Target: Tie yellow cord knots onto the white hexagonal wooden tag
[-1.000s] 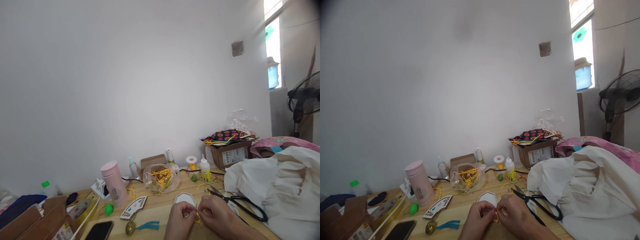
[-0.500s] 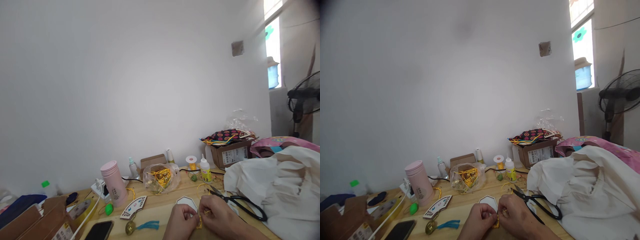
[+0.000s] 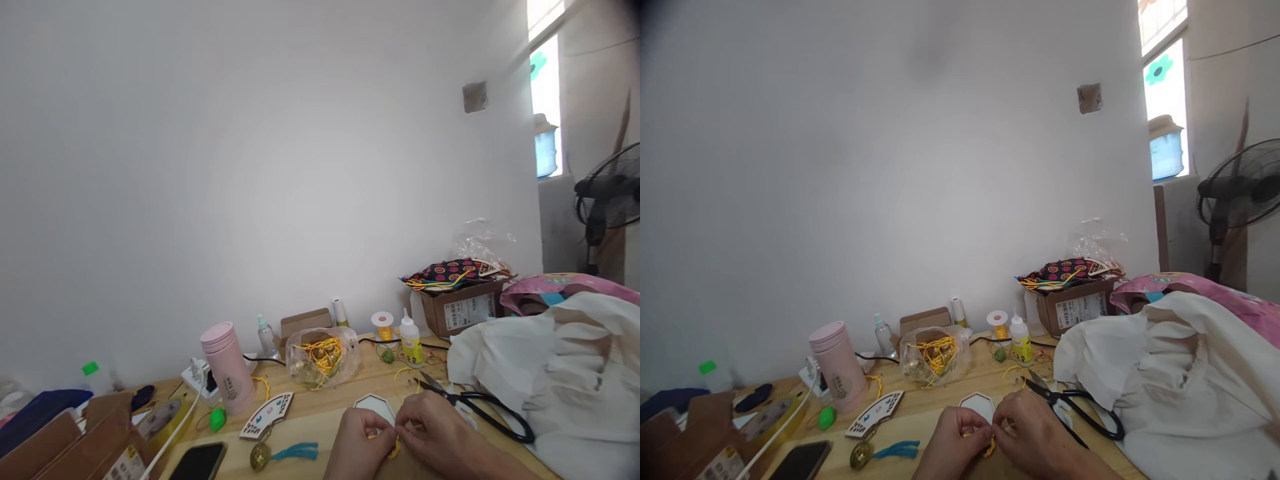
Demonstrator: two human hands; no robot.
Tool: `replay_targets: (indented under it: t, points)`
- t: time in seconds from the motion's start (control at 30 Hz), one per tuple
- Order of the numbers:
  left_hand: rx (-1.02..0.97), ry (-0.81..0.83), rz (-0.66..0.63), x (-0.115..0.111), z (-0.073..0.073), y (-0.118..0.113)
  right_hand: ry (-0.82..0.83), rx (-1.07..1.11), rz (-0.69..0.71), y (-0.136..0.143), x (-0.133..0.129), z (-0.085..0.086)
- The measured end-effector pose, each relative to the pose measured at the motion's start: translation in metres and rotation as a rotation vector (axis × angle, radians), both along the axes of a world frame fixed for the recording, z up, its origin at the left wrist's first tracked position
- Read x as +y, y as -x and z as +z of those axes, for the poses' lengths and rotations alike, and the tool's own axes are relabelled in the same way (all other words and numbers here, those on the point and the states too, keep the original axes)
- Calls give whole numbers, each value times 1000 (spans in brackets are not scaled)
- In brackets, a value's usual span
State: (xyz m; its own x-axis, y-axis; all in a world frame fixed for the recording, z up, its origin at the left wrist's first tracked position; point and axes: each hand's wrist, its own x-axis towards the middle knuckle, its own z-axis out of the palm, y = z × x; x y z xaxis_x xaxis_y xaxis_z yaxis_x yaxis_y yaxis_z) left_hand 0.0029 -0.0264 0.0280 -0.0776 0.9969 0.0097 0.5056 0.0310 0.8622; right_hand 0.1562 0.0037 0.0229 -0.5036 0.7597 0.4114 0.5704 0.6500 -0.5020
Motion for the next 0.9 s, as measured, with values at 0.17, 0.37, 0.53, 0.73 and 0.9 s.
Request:
replay_targets:
  t: [0.17, 0.37, 0.53, 0.73, 0.9]
  points:
    - [-144, 22, 13, 7, -9, 4, 8, -19, 11, -1, -1, -1]
    - [-276, 86, -4, 10, -16, 6, 57, -54, -60, -4, 0, 8]
    - [-290, 82, 7, 10, -11, 9, 55, -52, -17, -5, 0, 11]
    - [-322, 62, 13, 8, -8, 13, 5, -103, 30, -8, 3, 16]
    - [-305, 75, 20, 6, -9, 13, 30, -71, 57, -9, 3, 18]
